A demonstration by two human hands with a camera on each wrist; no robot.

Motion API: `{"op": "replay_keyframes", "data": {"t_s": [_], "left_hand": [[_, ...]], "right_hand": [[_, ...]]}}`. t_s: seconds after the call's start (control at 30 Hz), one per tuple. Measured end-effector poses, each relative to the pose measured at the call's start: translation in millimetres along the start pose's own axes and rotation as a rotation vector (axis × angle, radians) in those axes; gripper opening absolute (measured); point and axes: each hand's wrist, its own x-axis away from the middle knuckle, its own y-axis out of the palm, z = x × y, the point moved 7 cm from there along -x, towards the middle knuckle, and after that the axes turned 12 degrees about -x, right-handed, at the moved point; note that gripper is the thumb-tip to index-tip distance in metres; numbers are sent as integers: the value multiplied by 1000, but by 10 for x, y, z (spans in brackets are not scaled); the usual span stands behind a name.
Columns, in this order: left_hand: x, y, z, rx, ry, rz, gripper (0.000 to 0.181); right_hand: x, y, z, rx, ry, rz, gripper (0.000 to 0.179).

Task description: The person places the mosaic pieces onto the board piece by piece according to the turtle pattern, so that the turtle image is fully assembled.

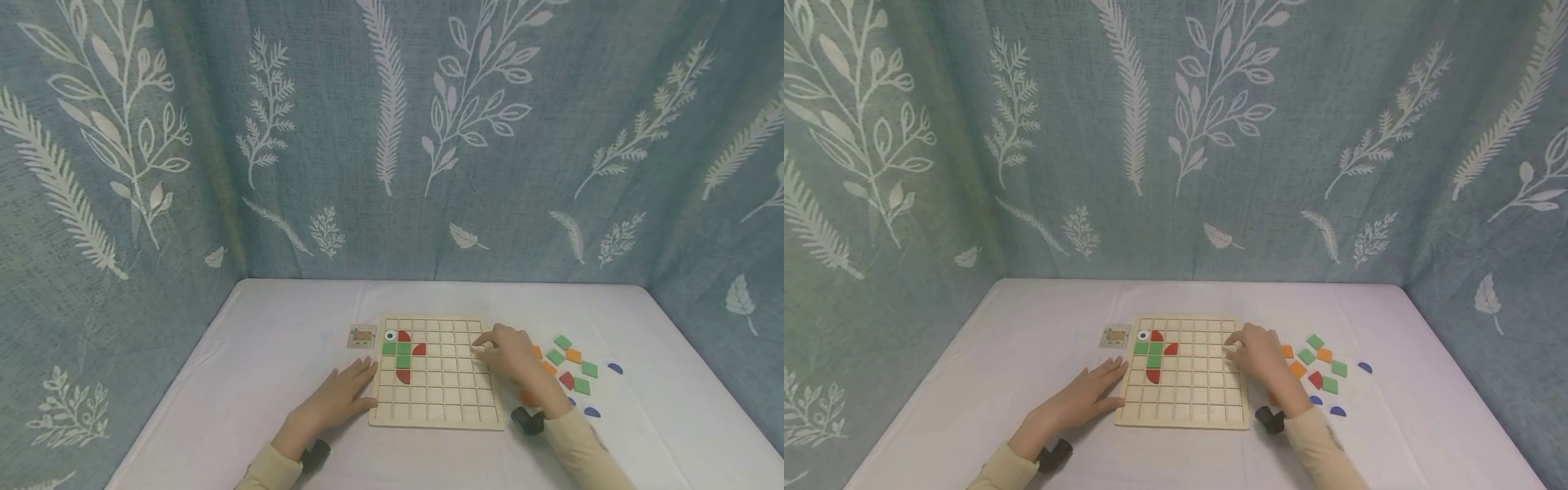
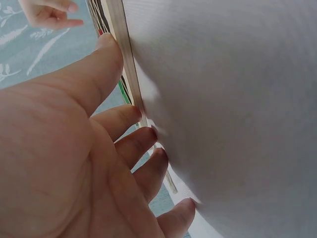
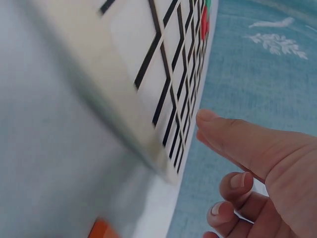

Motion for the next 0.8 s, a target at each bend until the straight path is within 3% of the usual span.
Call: {"op": "replay_keyframes", "data": {"t_s": [0.8], "left_hand": [[14,-18,28,2,2,-1,68]], "right_hand": [[381,-256,380,21,111,-35,19]]}}
